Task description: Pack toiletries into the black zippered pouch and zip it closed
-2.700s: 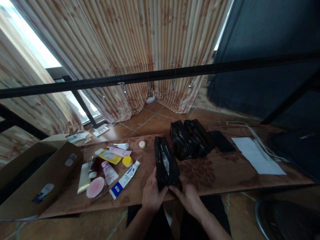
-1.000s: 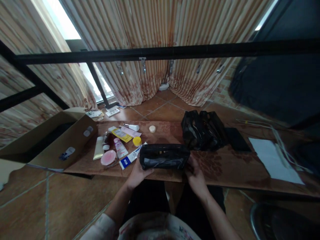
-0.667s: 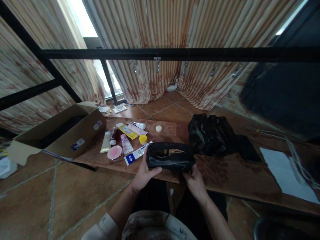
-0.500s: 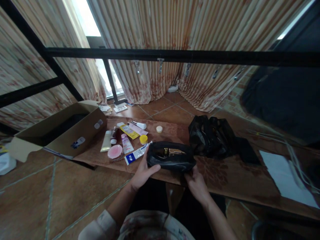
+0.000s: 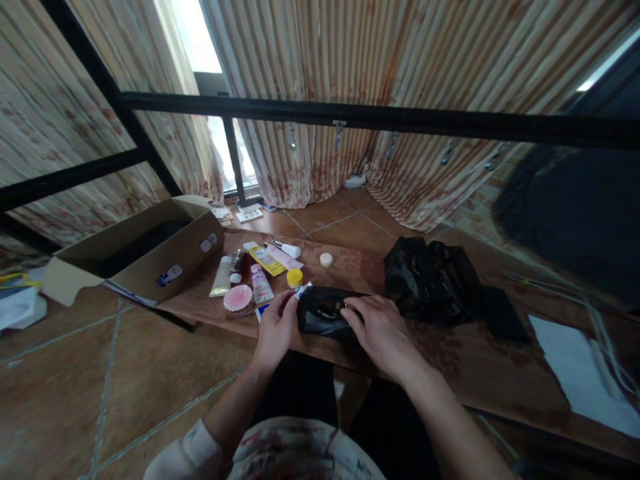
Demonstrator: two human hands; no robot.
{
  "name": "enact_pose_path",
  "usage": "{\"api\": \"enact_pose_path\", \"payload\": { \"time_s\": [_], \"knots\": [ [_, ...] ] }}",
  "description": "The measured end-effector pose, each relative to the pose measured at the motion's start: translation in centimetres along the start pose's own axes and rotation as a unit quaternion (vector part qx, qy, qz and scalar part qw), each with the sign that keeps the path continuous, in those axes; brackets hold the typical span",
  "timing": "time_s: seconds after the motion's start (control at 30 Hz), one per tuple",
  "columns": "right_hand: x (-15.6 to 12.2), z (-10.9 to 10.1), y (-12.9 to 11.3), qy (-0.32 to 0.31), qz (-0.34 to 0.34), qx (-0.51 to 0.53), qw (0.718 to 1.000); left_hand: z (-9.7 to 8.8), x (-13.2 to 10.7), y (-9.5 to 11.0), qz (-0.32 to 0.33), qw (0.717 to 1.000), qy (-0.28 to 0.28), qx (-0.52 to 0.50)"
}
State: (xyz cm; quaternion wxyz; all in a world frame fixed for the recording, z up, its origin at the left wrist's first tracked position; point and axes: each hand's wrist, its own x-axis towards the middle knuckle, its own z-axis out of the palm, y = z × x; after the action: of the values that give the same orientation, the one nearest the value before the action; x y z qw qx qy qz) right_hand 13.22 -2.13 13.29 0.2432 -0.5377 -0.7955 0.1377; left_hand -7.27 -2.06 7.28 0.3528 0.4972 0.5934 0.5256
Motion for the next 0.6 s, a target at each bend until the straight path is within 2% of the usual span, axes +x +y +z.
{"api": "enact_pose_path", "payload": {
  "time_s": [0.13, 0.33, 0.47, 0.53, 0.6],
  "knots": [
    [2.0, 1.5, -1.1, -0.130, -0.009, 0.003, 0.991, 0.0, 0.8, -0.1, -0.024, 0.999, -0.012, -0.041],
    [2.6, 1.7, -0.4, -0.200, -0.022, 0.110, 0.973, 0.1, 1.1, -0.2, -0.053, 0.995, -0.024, -0.080],
    [2.7, 1.4, 0.5, -0.176, 0.023, 0.263, 0.948, 0.1, 1.1, -0.2, -0.067, 0.993, -0.024, -0.097],
    [2.7, 1.4, 0.6, -0.111, 0.031, 0.273, 0.955, 0.1, 1.1, -0.2, -0.071, 0.992, -0.024, -0.103],
    [2.5, 1.6, 0.6, -0.036, 0.015, 0.230, 0.973, 0.2, 1.1, -0.3, -0.072, 0.992, -0.023, -0.105]
  ]
}}
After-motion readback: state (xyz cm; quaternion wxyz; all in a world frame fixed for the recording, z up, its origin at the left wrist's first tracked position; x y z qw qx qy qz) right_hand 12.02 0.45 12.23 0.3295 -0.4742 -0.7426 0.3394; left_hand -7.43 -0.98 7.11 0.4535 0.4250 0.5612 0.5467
